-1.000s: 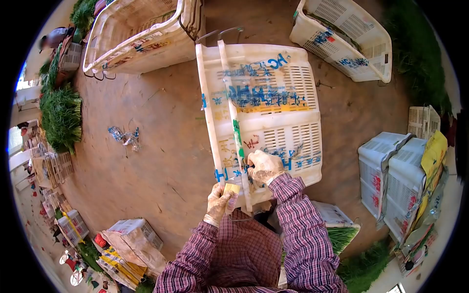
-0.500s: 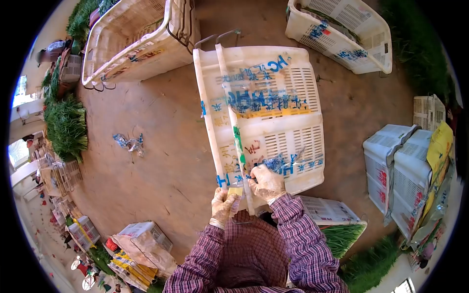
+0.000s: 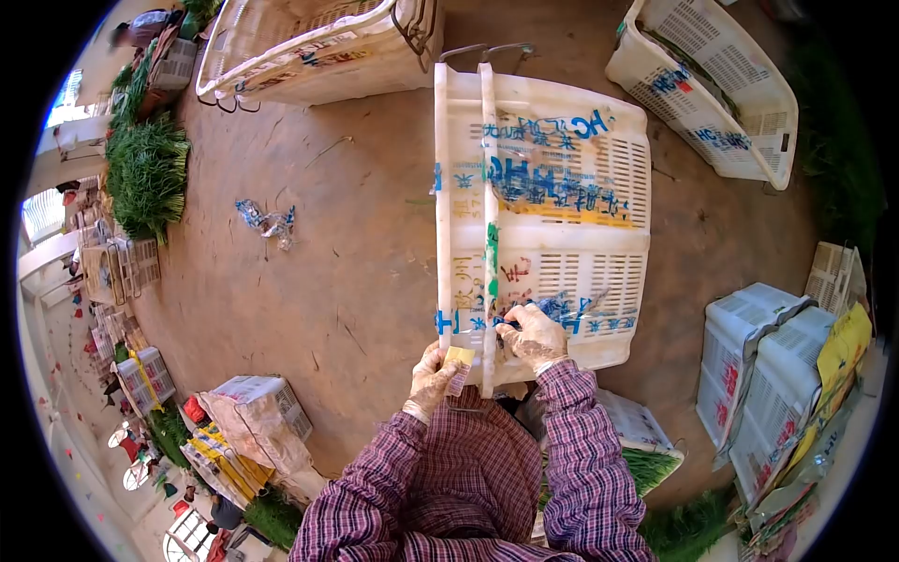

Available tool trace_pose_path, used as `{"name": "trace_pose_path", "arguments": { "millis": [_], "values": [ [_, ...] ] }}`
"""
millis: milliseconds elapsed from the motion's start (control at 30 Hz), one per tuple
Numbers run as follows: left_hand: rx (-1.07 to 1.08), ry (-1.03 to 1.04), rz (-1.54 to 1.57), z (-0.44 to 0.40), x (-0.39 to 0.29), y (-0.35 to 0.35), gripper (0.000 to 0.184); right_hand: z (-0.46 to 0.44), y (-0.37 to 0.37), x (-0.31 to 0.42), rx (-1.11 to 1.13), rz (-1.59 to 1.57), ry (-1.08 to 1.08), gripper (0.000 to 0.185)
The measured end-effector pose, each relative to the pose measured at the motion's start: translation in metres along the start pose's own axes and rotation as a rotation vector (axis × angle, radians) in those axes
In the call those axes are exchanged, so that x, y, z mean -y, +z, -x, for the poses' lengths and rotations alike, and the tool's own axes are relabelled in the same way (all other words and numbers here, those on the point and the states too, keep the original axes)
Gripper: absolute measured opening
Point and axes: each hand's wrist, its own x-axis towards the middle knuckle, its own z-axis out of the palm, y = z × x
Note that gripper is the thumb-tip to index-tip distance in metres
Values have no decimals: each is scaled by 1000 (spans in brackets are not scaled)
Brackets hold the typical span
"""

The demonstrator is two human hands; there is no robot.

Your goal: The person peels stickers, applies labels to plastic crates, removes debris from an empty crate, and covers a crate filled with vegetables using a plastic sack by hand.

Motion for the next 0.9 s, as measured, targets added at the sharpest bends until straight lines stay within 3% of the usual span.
{"name": "trace_pose_path", "arguments": {
  "millis": [167, 367, 500, 900],
  "values": [
    [-82, 211, -59, 0, -4, 10, 30, 1, 3, -1, -17, 32, -24, 26],
    [-222, 206, 129, -5, -25, 22, 33, 5, 4, 0, -27, -10, 4, 25],
    [-283, 153, 6, -13, -29, 24, 31, 8, 8, -3, -94, -35, -26, 25],
    [-60, 7, -170, -41, -47, 17, 39, 14, 16, -7, -155, -83, -44, 27]
  ]
}}
